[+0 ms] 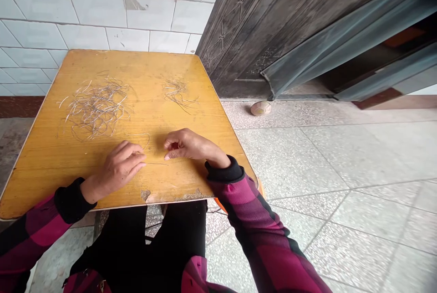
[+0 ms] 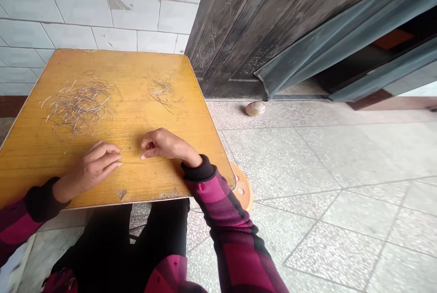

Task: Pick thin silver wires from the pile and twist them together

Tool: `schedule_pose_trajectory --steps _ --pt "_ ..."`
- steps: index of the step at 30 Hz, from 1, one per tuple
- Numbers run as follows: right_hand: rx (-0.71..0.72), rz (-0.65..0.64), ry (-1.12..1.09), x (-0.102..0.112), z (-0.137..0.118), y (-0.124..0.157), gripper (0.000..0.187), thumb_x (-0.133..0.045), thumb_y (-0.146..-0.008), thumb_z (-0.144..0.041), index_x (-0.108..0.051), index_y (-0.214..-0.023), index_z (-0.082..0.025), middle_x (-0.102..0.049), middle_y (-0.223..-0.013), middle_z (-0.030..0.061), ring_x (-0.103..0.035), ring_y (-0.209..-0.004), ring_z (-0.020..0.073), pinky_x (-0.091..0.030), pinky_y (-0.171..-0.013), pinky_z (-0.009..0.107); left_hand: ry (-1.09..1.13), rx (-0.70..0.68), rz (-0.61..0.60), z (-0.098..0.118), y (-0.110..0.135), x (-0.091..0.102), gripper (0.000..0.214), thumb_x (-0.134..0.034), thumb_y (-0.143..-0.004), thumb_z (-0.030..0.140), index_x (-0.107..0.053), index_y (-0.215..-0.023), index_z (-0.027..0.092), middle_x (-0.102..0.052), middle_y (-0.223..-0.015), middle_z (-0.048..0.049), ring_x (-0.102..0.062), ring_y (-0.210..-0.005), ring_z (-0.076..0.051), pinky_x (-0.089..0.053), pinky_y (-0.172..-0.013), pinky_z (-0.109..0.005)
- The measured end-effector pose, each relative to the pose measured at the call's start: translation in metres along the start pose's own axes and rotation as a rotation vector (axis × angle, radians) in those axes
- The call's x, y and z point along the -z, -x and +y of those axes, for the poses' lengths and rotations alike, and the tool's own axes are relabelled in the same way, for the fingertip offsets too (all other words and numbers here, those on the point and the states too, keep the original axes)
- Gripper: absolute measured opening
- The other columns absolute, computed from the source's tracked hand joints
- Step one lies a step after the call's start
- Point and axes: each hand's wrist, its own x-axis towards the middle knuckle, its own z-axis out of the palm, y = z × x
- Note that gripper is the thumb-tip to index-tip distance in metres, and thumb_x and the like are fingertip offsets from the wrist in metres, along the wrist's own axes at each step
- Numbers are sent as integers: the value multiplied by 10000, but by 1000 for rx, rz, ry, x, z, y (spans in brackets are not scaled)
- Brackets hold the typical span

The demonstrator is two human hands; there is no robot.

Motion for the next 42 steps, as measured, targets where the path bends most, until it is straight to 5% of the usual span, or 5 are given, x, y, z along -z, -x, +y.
schedule_pose_trajectory --steps 11,27,33,37,42 --pt "-76 -178 223 -23 -17 -4 114 -749 -805 -237 -661 -758 -184 -603 -677 -47 -473 -614 81 -236 -588 246 -7 -43 -68 -2 -2 -1 108 -578 -910 144 -639 -821 147 -618 -844 -81 -561 -825 -202 -512 -728 -352" --pt "-153 -121 510 -31 -28 -1 104 -578 -821 -153 -638 -740 -178 -652 -718 12 -469 -606 106 -204 -575 281 -114 278 330 -55 0 24 118 -571 -890 178 -680 -845 184 -646 -901 -55 -625 -871 -197 -521 -791 -352" --pt "-318 48 715 -20 -7 -9 173 -525 -881 -199 -654 -768 -174 -691 -796 67 -546 -650 150 -215 -564 294 -182 534 534 -82 7 49 112 -598 -858 232 -687 -789 228 -660 -882 -30 -643 -865 -198 -534 -824 -356" --pt "-493 258 790 3 23 -12 167 -534 -914 -247 -685 -889 -181 -707 -943 91 -618 -747 193 -252 -550 285 -161 552 497 -90 10 44 131 -585 -852 236 -687 -770 223 -661 -881 -39 -641 -856 -204 -535 -832 -370" --pt "-448 664 724 15 47 -7 223 -575 -900 -274 -674 -1069 -168 -682 -1079 114 -657 -809 207 -375 -588 278 -181 567 415 -99 13 30 106 -602 -833 234 -693 -787 205 -650 -916 -59 -626 -891 -220 -520 -860 -382"
